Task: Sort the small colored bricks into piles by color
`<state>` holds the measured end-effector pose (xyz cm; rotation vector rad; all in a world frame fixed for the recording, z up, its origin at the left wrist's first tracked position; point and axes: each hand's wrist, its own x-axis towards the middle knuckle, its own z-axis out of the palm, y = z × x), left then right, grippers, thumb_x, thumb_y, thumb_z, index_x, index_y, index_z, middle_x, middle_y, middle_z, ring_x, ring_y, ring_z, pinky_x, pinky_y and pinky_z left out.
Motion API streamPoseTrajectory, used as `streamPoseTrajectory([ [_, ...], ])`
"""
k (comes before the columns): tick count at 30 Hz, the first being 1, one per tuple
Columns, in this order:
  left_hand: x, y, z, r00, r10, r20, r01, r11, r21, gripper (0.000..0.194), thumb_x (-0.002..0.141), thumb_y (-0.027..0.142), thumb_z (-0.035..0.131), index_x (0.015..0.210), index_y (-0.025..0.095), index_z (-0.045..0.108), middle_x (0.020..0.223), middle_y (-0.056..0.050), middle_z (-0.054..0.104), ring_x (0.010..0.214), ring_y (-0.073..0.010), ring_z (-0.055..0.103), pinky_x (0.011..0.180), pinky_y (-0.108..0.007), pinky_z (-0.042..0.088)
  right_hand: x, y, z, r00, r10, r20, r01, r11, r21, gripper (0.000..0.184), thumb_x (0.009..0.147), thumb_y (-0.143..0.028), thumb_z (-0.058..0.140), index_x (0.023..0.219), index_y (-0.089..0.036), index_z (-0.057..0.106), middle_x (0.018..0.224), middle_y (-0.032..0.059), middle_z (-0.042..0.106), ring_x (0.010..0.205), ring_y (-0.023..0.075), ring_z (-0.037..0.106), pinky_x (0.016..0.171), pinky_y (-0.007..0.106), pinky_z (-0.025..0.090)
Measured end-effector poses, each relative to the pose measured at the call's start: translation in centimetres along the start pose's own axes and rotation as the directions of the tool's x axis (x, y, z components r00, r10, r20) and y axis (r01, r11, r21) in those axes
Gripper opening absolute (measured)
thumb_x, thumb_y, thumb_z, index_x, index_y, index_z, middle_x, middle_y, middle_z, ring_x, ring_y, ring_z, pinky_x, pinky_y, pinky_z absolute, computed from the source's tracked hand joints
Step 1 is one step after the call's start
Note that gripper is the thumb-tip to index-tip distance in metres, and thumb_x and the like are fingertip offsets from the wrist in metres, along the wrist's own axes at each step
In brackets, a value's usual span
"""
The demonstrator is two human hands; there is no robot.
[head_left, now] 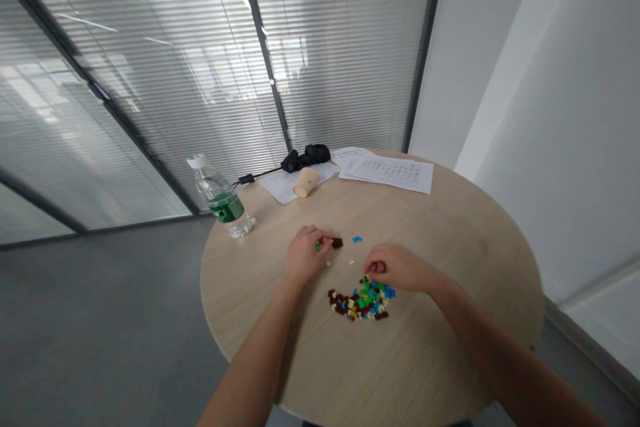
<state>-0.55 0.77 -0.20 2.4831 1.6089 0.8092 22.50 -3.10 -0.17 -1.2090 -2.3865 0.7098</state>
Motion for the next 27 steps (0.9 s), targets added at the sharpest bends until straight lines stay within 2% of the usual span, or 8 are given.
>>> streamPoseTrajectory([
  [7,0.0,0.3,0.1,0.999,0.043,0.032,-0.042,0.998,-0.055,0.016,0.084,0.024,0.056,0.087,0.019,0.070,0.081,-0.004,0.065,0.085,-0.0182,0.055,0.077,-0.029,0.043,0.1,0.3,0.2,1.000,0.016,0.004,-0.015,1.000,-0.015,0.006,0.076,-0.016,0.063,0.078,-0.015,0.069,0.074,0.0029,0.065,0.065,0.0124,0.055,0.061,0.022,0.039],
  [15,-0.1,0.8,-0.2,0.986,0.119,0.120,-0.110,0.991,-0.082,0.015,0.085,0.023,0.055,0.085,0.019,0.069,0.084,-0.004,0.066,0.086,-0.0181,0.055,0.078,-0.029,0.043,1.0,0.0,0.2,0.984,0.044,-0.172,-0.046,0.999,-0.009,0.008,0.082,-0.018,0.058,0.083,-0.014,0.066,0.079,0.0039,0.063,0.068,0.0125,0.055,0.064,0.023,0.040],
  [21,-0.1,1.2,-0.2,0.981,0.132,0.140,-0.120,0.989,-0.087,0.013,0.083,0.022,0.056,0.083,0.020,0.069,0.084,-0.004,0.066,0.086,-0.0180,0.056,0.077,-0.029,0.043,2.3,0.7,1.4,0.991,0.014,-0.133,-0.020,0.999,-0.039,0.007,0.081,-0.016,0.059,0.084,-0.016,0.066,0.078,0.0030,0.062,0.066,0.0122,0.054,0.062,0.022,0.039],
  [27,-0.2,1.4,-0.5,0.958,0.210,0.194,-0.195,0.976,-0.094,0.012,0.080,0.019,0.057,0.082,0.020,0.069,0.081,-0.003,0.066,0.083,-0.0169,0.055,0.076,-0.028,0.043,2.3,0.8,1.7,0.989,-0.033,-0.142,0.024,0.998,-0.063,0.013,0.080,-0.014,0.058,0.086,-0.017,0.069,0.076,0.0030,0.063,0.068,0.0134,0.055,0.064,0.023,0.040],
])
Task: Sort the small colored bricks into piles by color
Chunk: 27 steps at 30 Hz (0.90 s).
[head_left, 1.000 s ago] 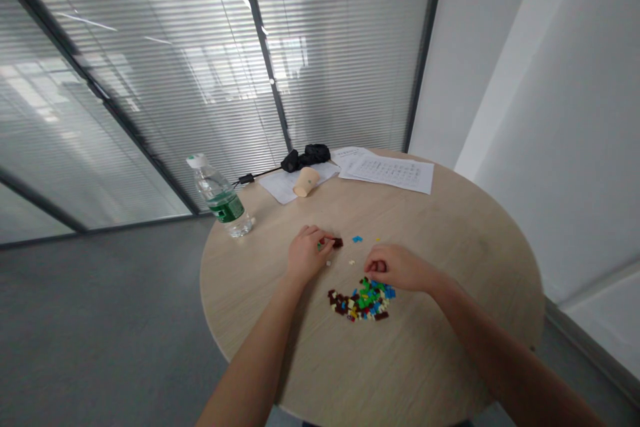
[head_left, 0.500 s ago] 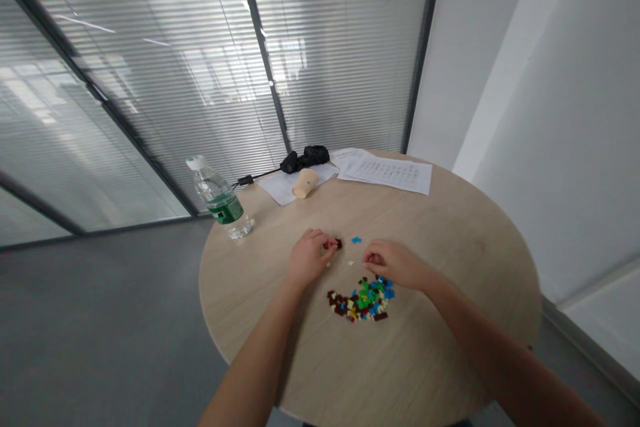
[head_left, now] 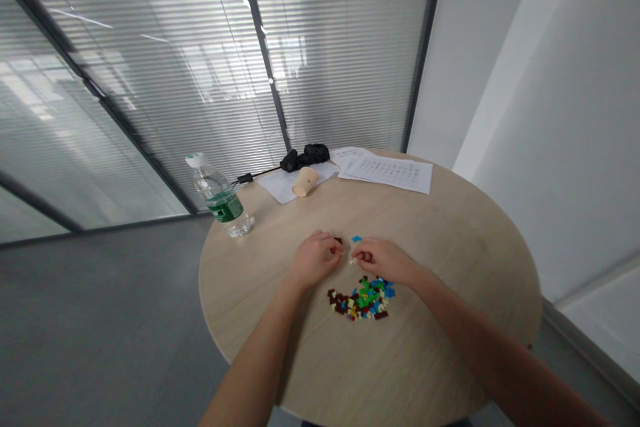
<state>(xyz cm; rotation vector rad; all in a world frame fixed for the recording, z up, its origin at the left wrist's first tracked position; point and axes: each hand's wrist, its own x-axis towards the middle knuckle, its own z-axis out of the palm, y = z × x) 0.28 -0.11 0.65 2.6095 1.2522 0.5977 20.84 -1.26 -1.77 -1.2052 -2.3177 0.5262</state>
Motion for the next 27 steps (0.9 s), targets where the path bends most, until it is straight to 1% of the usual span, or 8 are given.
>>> streamPoseTrajectory([
  [3,0.0,0.2,-0.1,0.997,0.059,0.055,-0.059,0.998,0.010,0.011,0.080,0.023,0.060,0.084,0.020,0.069,0.083,-0.003,0.067,0.084,-0.0177,0.055,0.077,-0.029,0.042,-0.2,0.1,-0.1,0.999,0.028,-0.033,-0.028,1.000,0.007,0.017,0.077,-0.008,0.056,0.085,-0.016,0.069,0.080,0.0040,0.063,0.068,0.0127,0.055,0.064,0.022,0.040],
  [6,0.0,0.3,0.1,0.994,0.066,0.092,-0.071,0.997,0.044,0.011,0.078,0.027,0.064,0.085,0.021,0.069,0.083,-0.003,0.067,0.084,-0.0186,0.055,0.078,-0.030,0.041,-0.3,0.0,0.0,0.998,0.058,-0.031,-0.057,0.998,0.029,0.013,0.077,-0.011,0.058,0.082,-0.016,0.069,0.080,0.0044,0.064,0.068,0.0125,0.056,0.062,0.022,0.040],
  [11,0.1,0.2,0.4,0.995,0.033,0.099,-0.038,0.998,0.055,0.009,0.077,0.028,0.066,0.083,0.021,0.069,0.084,-0.003,0.066,0.085,-0.0189,0.055,0.077,-0.030,0.040,-0.1,-0.4,0.1,0.996,0.088,-0.010,-0.088,0.996,0.026,0.009,0.080,-0.018,0.060,0.082,-0.017,0.069,0.078,0.0036,0.065,0.067,0.0129,0.057,0.061,0.022,0.039],
  [17,0.2,0.1,0.8,0.995,0.047,0.092,-0.055,0.995,0.085,0.007,0.079,0.027,0.064,0.078,0.020,0.067,0.080,-0.003,0.065,0.084,-0.0187,0.054,0.075,-0.029,0.040,0.1,-0.8,0.3,0.995,0.099,-0.023,-0.099,0.995,-0.030,0.008,0.081,-0.020,0.062,0.083,-0.018,0.069,0.079,0.0040,0.066,0.069,0.0136,0.057,0.063,0.023,0.039],
  [21,0.2,0.0,0.9,0.995,0.053,0.089,-0.060,0.995,0.085,0.008,0.080,0.026,0.062,0.078,0.020,0.067,0.079,-0.003,0.065,0.083,-0.0184,0.054,0.075,-0.029,0.040,0.0,-0.8,0.1,0.997,0.069,-0.030,-0.069,0.997,-0.018,0.009,0.082,-0.020,0.060,0.084,-0.017,0.069,0.078,0.0041,0.065,0.068,0.0133,0.056,0.063,0.023,0.039],
  [24,0.1,0.0,0.7,0.995,0.053,0.085,-0.058,0.996,0.064,0.008,0.080,0.025,0.062,0.077,0.020,0.068,0.079,-0.002,0.065,0.083,-0.0181,0.054,0.075,-0.028,0.040,-0.4,-0.7,-0.6,1.000,0.015,-0.008,-0.015,1.000,0.002,0.010,0.082,-0.021,0.059,0.082,-0.017,0.069,0.077,0.0039,0.065,0.066,0.0130,0.056,0.062,0.023,0.039],
  [27,0.0,0.0,0.4,0.998,0.033,0.060,-0.036,0.998,0.051,0.007,0.080,0.024,0.062,0.077,0.020,0.068,0.081,-0.002,0.066,0.082,-0.0177,0.054,0.074,-0.028,0.040,-1.1,-0.6,-1.5,0.999,-0.030,0.017,0.030,0.999,0.028,0.009,0.078,-0.016,0.060,0.078,-0.016,0.069,0.076,0.0034,0.065,0.068,0.0132,0.056,0.062,0.022,0.041],
])
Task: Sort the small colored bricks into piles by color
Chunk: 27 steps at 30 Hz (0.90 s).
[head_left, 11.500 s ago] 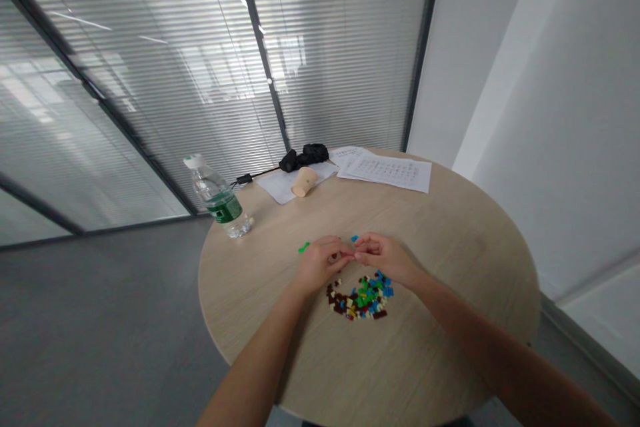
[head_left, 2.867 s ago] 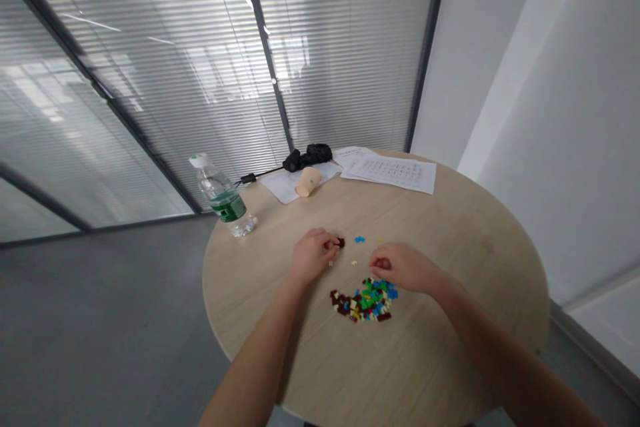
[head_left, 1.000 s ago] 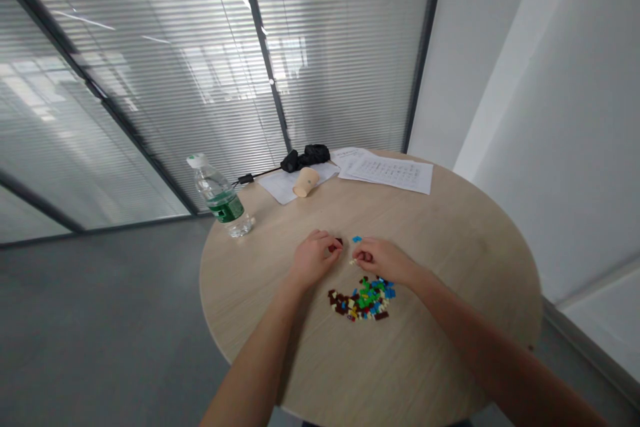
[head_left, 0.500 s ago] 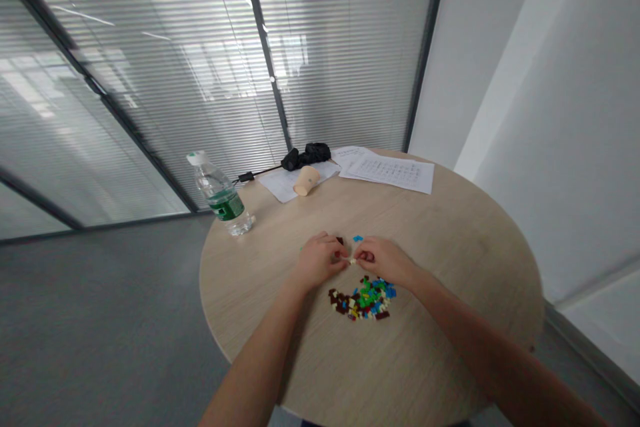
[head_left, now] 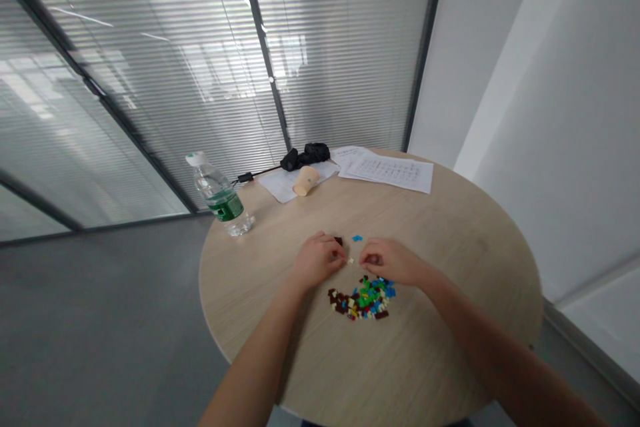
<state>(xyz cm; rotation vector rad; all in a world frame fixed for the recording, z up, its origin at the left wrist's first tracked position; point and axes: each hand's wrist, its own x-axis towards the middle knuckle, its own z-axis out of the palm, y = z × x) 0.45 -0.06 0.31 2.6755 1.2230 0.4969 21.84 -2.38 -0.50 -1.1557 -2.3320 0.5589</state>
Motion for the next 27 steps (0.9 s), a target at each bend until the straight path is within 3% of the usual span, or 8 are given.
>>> streamPoseTrajectory([
  [6,-0.1,-0.1,-0.6,0.997,-0.042,-0.063,0.041,0.999,-0.009,0.012,0.082,0.022,0.058,0.078,0.018,0.068,0.080,-0.003,0.067,0.081,-0.0174,0.054,0.073,-0.029,0.041,-0.6,-0.3,-0.3,0.995,-0.017,0.102,0.010,0.998,0.066,0.016,0.073,-0.010,0.059,0.081,-0.016,0.072,0.078,0.0030,0.068,0.071,0.0137,0.059,0.065,0.022,0.044],
  [16,-0.2,-0.1,-0.2,0.999,-0.010,-0.035,0.007,0.997,-0.076,0.010,0.081,0.020,0.059,0.077,0.019,0.068,0.080,-0.003,0.066,0.082,-0.0171,0.054,0.074,-0.027,0.041,-0.4,0.1,0.0,0.992,-0.003,0.127,-0.004,0.998,0.055,0.011,0.071,-0.010,0.062,0.076,-0.017,0.070,0.075,0.0020,0.066,0.069,0.0138,0.058,0.063,0.022,0.042],
  [24,0.1,1.6,0.3,0.994,0.056,-0.091,-0.087,0.916,-0.391,0.020,0.087,0.027,0.054,0.079,0.017,0.070,0.078,-0.004,0.066,0.079,-0.0154,0.057,0.077,-0.027,0.042,-0.3,-0.5,-0.3,0.988,-0.072,-0.133,0.081,0.995,0.059,0.003,0.082,-0.019,0.061,0.080,-0.018,0.064,0.078,0.0020,0.062,0.074,0.0142,0.057,0.067,0.024,0.042],
  [27,0.3,1.9,0.7,0.990,0.069,-0.125,-0.120,0.878,-0.464,0.023,0.088,0.028,0.054,0.077,0.016,0.070,0.078,-0.005,0.067,0.077,-0.0154,0.057,0.075,-0.027,0.043,-0.2,-0.8,0.0,0.979,-0.101,-0.179,0.112,0.992,0.050,0.003,0.083,-0.020,0.061,0.081,-0.018,0.063,0.079,0.0019,0.062,0.074,0.0141,0.056,0.069,0.024,0.042],
])
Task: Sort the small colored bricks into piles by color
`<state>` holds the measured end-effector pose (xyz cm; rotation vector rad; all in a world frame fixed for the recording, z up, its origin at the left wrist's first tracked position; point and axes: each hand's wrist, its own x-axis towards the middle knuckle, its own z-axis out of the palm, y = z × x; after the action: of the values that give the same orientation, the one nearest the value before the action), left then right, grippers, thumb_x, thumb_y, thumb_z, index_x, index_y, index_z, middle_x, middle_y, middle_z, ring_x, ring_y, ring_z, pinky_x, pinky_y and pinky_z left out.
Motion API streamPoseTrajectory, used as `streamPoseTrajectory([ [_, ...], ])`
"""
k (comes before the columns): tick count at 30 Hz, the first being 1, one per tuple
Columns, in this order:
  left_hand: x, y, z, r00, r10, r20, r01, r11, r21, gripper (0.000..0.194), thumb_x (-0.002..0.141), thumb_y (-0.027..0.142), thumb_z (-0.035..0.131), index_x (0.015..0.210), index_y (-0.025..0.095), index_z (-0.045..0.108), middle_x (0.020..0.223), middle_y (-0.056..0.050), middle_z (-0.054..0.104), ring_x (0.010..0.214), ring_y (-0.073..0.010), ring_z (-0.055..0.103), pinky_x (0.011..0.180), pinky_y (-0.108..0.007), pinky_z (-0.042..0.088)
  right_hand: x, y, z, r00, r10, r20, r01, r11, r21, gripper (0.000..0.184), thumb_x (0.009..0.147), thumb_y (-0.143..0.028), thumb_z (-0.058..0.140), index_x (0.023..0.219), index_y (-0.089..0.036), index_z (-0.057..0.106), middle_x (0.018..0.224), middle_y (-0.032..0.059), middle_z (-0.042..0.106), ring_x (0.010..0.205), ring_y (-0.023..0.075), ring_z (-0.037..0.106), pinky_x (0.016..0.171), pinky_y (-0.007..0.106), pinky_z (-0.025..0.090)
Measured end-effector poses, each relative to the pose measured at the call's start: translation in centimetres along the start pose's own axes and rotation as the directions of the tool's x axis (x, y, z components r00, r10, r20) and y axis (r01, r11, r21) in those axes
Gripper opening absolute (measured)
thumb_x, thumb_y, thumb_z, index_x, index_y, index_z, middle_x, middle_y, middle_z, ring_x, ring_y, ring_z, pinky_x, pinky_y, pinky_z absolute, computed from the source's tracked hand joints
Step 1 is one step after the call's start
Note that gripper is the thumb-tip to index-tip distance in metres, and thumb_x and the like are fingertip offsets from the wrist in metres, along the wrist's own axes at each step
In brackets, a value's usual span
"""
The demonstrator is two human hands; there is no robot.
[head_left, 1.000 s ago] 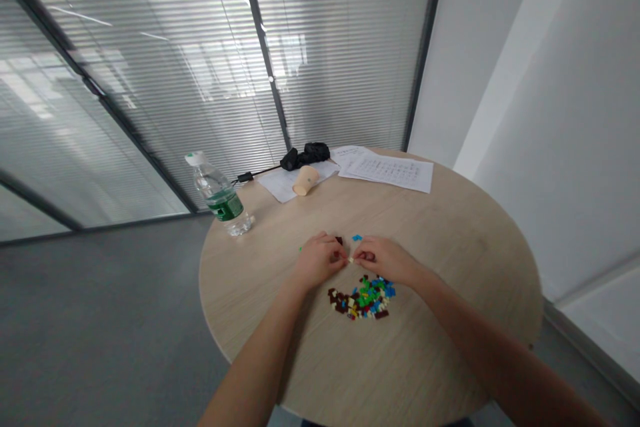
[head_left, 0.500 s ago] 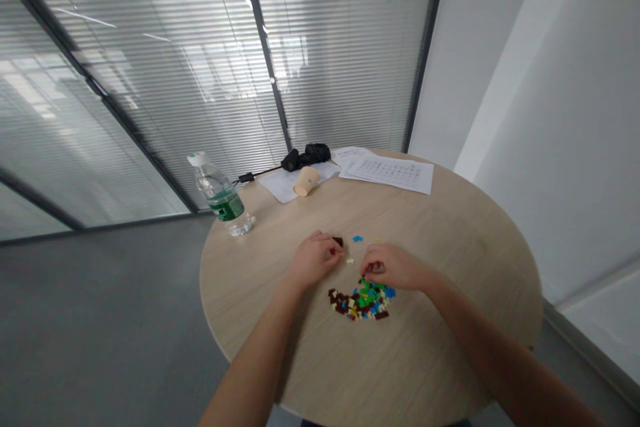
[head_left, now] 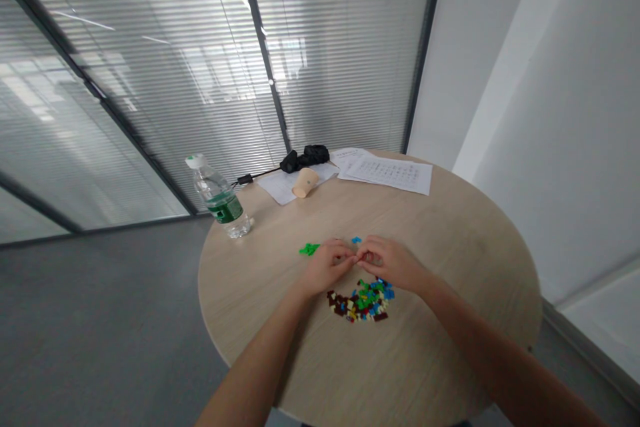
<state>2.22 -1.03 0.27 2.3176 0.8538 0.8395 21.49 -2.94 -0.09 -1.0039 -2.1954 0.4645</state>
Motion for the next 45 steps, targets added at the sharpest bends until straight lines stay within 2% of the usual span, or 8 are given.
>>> streamPoseTrajectory([
  [5,0.0,-0.4,0.0,0.999,-0.031,-0.026,0.030,0.997,-0.066,0.024,0.086,0.031,0.057,0.075,0.016,0.070,0.076,-0.005,0.067,0.075,-0.0154,0.058,0.073,-0.027,0.043,0.0,-0.3,0.3,0.999,-0.013,-0.043,0.013,1.000,-0.012,0.008,0.085,-0.024,0.061,0.080,-0.019,0.062,0.078,0.0015,0.061,0.075,0.0137,0.057,0.070,0.024,0.043],
  [9,0.1,-0.6,0.0,0.996,-0.089,-0.022,0.088,0.996,-0.033,0.021,0.086,0.029,0.058,0.074,0.017,0.070,0.076,-0.003,0.067,0.074,-0.0145,0.057,0.073,-0.026,0.043,0.1,-0.3,0.3,0.999,0.002,-0.050,-0.004,1.000,-0.031,0.008,0.085,-0.026,0.060,0.082,-0.019,0.063,0.078,0.0019,0.062,0.075,0.0141,0.057,0.070,0.025,0.043],
  [13,0.3,-1.3,-0.2,0.981,-0.155,-0.117,0.170,0.976,0.136,0.016,0.085,0.024,0.059,0.077,0.018,0.071,0.075,-0.002,0.067,0.074,-0.0145,0.056,0.074,-0.026,0.042,0.1,0.0,0.3,0.991,0.090,-0.099,-0.093,0.995,-0.030,0.012,0.083,-0.019,0.059,0.093,-0.018,0.065,0.083,0.0035,0.065,0.071,0.0140,0.057,0.068,0.025,0.045],
  [18,0.4,-2.8,-0.8,0.935,-0.188,-0.299,0.304,0.859,0.411,0.018,0.086,0.027,0.058,0.080,0.018,0.073,0.079,-0.005,0.066,0.081,-0.0184,0.054,0.074,-0.029,0.041,0.1,0.2,0.4,0.985,0.131,-0.113,-0.135,0.990,-0.028,0.020,0.082,-0.016,0.053,0.098,-0.017,0.066,0.083,0.0046,0.067,0.070,0.0143,0.058,0.067,0.026,0.046],
  [24,0.5,-2.9,-0.7,0.923,-0.232,-0.308,0.368,0.768,0.524,0.017,0.085,0.031,0.059,0.084,0.025,0.075,0.084,-0.004,0.065,0.085,-0.0193,0.052,0.075,-0.032,0.039,0.1,0.1,0.5,0.983,0.155,-0.103,-0.160,0.986,-0.038,0.019,0.082,-0.016,0.052,0.095,-0.018,0.067,0.084,0.0055,0.068,0.070,0.0142,0.058,0.066,0.026,0.047],
  [28,0.5,-2.8,-0.6,0.912,-0.235,-0.335,0.392,0.738,0.549,0.017,0.085,0.035,0.060,0.084,0.027,0.075,0.088,-0.004,0.064,0.089,-0.0209,0.050,0.076,-0.034,0.037,0.1,0.1,0.5,0.982,0.161,-0.100,-0.165,0.986,-0.031,0.019,0.082,-0.016,0.052,0.094,-0.017,0.067,0.084,0.0059,0.068,0.069,0.0137,0.058,0.065,0.025,0.047],
  [38,0.3,-3.3,-0.7,0.906,-0.213,-0.365,0.387,0.767,0.512,0.014,0.082,0.033,0.063,0.085,0.027,0.075,0.087,-0.005,0.061,0.088,-0.0216,0.047,0.077,-0.035,0.036,0.0,0.3,0.1,0.982,0.175,-0.070,-0.178,0.984,-0.032,0.020,0.083,-0.018,0.053,0.096,-0.017,0.067,0.087,0.0066,0.069,0.069,0.0135,0.058,0.065,0.025,0.045],
  [45,0.2,-2.4,-1.2,0.900,-0.198,-0.387,0.387,0.772,0.505,0.018,0.083,0.032,0.061,0.091,0.024,0.075,0.088,-0.006,0.063,0.087,-0.0221,0.050,0.077,-0.036,0.039,-0.1,0.8,-0.8,0.977,0.205,0.062,-0.197,0.974,-0.113,0.013,0.082,-0.020,0.056,0.077,-0.017,0.067,0.073,0.0039,0.065,0.066,0.0142,0.056,0.062,0.025,0.040],
])
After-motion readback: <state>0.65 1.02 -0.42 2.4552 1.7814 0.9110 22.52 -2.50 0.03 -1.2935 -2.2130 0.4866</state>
